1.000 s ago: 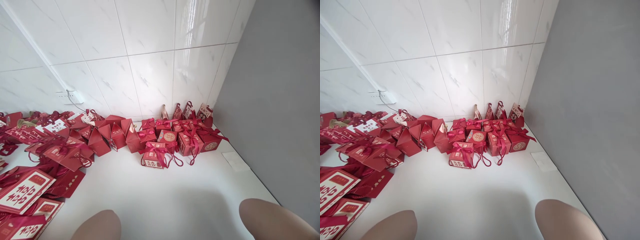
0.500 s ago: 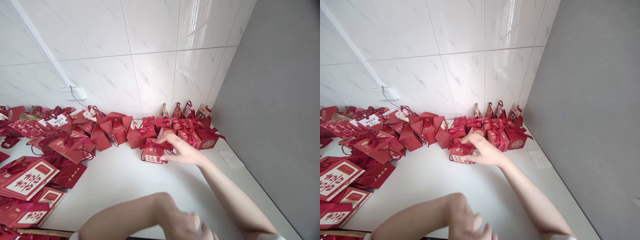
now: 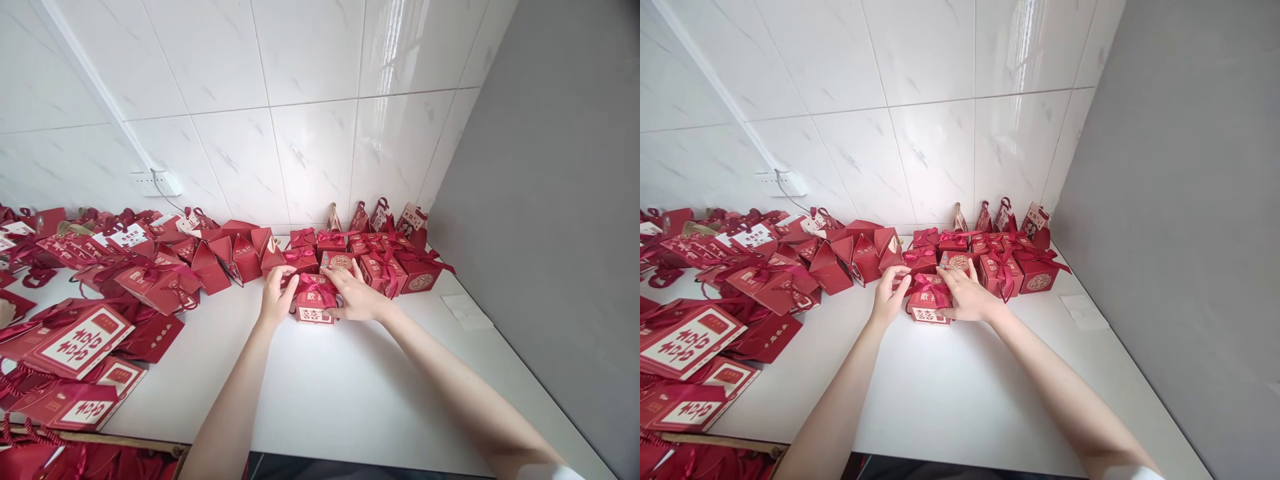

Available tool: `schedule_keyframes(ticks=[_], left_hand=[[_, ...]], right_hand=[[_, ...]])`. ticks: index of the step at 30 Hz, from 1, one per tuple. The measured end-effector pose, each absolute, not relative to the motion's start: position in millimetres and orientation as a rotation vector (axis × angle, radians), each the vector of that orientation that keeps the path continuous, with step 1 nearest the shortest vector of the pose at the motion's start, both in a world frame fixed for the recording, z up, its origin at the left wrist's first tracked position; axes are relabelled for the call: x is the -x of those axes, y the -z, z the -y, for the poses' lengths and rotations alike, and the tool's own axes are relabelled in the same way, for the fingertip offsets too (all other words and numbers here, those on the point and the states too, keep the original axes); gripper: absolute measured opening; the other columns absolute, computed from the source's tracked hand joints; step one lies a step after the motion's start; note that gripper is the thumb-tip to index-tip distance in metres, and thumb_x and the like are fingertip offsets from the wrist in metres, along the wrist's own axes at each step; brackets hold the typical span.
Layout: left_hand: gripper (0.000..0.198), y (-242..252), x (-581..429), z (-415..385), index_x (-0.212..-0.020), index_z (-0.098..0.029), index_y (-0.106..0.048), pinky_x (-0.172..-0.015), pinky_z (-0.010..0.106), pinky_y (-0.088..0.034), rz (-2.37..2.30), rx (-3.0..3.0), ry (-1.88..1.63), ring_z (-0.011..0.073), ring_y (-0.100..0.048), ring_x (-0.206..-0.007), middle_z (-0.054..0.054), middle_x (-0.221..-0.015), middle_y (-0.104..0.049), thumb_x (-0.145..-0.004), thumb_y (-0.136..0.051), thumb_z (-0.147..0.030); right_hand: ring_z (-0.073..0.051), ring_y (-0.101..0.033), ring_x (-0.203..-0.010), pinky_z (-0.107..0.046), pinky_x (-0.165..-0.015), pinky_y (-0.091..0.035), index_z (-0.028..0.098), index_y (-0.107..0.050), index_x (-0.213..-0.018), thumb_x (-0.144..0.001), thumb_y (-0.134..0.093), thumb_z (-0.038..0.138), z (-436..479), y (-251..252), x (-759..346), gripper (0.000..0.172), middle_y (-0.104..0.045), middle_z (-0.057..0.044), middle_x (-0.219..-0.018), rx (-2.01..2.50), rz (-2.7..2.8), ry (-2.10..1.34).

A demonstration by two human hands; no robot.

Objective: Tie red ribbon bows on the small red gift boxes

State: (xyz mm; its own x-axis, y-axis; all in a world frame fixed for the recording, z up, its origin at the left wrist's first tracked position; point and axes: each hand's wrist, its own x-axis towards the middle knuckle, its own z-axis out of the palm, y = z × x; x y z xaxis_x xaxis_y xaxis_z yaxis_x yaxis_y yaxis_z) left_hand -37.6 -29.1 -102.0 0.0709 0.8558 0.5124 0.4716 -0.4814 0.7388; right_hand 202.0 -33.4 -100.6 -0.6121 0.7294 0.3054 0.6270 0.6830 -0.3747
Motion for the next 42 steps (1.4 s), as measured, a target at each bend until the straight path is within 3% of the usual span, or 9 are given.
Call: schedule_keyframes(ticks=[7,11,14,18,23,31,35,38,42], left_hand=[[0.045,114.1,52.8,29.7,-0.127,-0.023,-0.053,-0.107,0.041,-0.042,-1.002,-1.832,-1.019,0.0272,-0.050,-0.131,0.011,-0.136,-0.058,-0.090,-0.059,-0.048],[0.045,111.3,46.1,38.4,-0.126,-0.025,-0.053,-0.102,0.040,-0.046,-0.921,-1.692,-0.908,0.0278,-0.056,-0.122,0.009,-0.135,-0.057,-0.086,-0.066,-0.043],[0.047,113.6,40.6,41.6,-0.124,-0.025,-0.052,-0.094,0.039,-0.050,-0.905,-1.627,-0.866,0.0263,-0.062,-0.110,0.007,-0.125,-0.061,-0.083,-0.070,-0.040],[0.054,118.6,37.2,41.8,-0.128,-0.026,-0.049,-0.099,0.041,-0.048,-0.897,-1.625,-0.885,0.0271,-0.060,-0.116,0.008,-0.134,-0.057,-0.081,-0.073,-0.037],[0.072,118.6,43.6,37.9,-0.139,-0.028,-0.043,-0.113,0.046,-0.037,-1.044,-1.703,-0.961,0.0269,-0.051,-0.132,0.010,-0.143,-0.050,-0.076,-0.078,-0.036],[0.077,113.4,45.1,37.4,-0.142,-0.028,-0.042,-0.111,0.047,-0.041,-0.891,-1.564,-0.859,0.0280,-0.052,-0.132,0.013,-0.150,-0.047,-0.075,-0.080,-0.032],[0.059,111.1,44.2,39.8,-0.130,-0.027,-0.052,-0.105,0.043,-0.045,-0.919,-1.605,-0.843,0.0265,-0.057,-0.124,0.010,-0.139,-0.057,-0.077,-0.078,-0.035],[0.035,107.0,47.3,39.0,-0.110,-0.024,-0.060,-0.102,0.043,-0.047,-0.893,-1.635,-0.762,0.0272,-0.059,-0.120,0.010,-0.133,-0.059,-0.083,-0.070,-0.043],[0.025,89.2,47.6,31.8,-0.089,-0.022,-0.063,-0.113,0.048,-0.035,-0.880,-1.850,-0.631,0.0307,-0.046,-0.134,0.009,-0.142,-0.051,-0.081,-0.072,-0.044]], right_hand=[[-0.034,-0.021,-0.150,-0.061,-0.120,0.002,0.024,-0.023,-0.156,-0.080,-0.072,0.056,59.5,96.0,-215.2,0.096,-0.035,-0.014,-0.158,0.933,2.390,-0.567],[-0.028,-0.047,-0.133,-0.049,-0.112,-0.034,0.026,-0.046,-0.138,-0.093,-0.053,0.056,73.2,107.8,-218.1,0.055,-0.050,-0.012,-0.145,1.057,1.816,-0.843],[-0.020,-0.062,-0.099,-0.035,-0.088,-0.049,0.022,-0.057,-0.110,-0.092,-0.053,0.058,73.1,116.5,-213.7,0.041,-0.065,-0.007,-0.109,1.088,1.492,-1.127],[-0.011,-0.049,-0.057,-0.024,-0.054,-0.039,0.020,-0.053,-0.083,-0.089,-0.055,0.061,62.0,108.7,-206.1,0.041,-0.055,0.003,-0.065,1.066,1.492,-1.426],[-0.008,-0.038,-0.044,-0.021,-0.044,-0.025,0.017,-0.059,-0.073,-0.078,-0.072,0.056,38.1,77.5,-204.2,0.042,-0.047,0.007,-0.048,0.975,1.705,-1.647],[-0.008,-0.033,-0.046,-0.025,-0.048,-0.027,0.019,-0.045,-0.057,-0.087,-0.056,0.064,-1.3,61.0,-197.3,0.055,-0.037,0.007,-0.050,0.957,2.129,-1.372],[-0.013,-0.054,-0.071,-0.029,-0.071,-0.042,0.017,-0.047,-0.053,-0.092,-0.055,0.057,1.6,64.6,-193.3,0.056,-0.058,-0.001,-0.082,0.881,2.189,-0.991],[-0.019,-0.060,-0.098,-0.035,-0.091,-0.043,0.017,-0.057,-0.057,-0.095,-0.052,0.054,5.3,64.5,-194.1,0.053,-0.062,-0.006,-0.111,0.853,2.184,-0.949],[-0.021,-0.060,-0.105,-0.038,-0.099,-0.042,0.018,-0.060,-0.059,-0.098,-0.047,0.054,4.6,64.4,-198.4,0.055,-0.063,-0.006,-0.116,0.814,2.179,-0.997]])
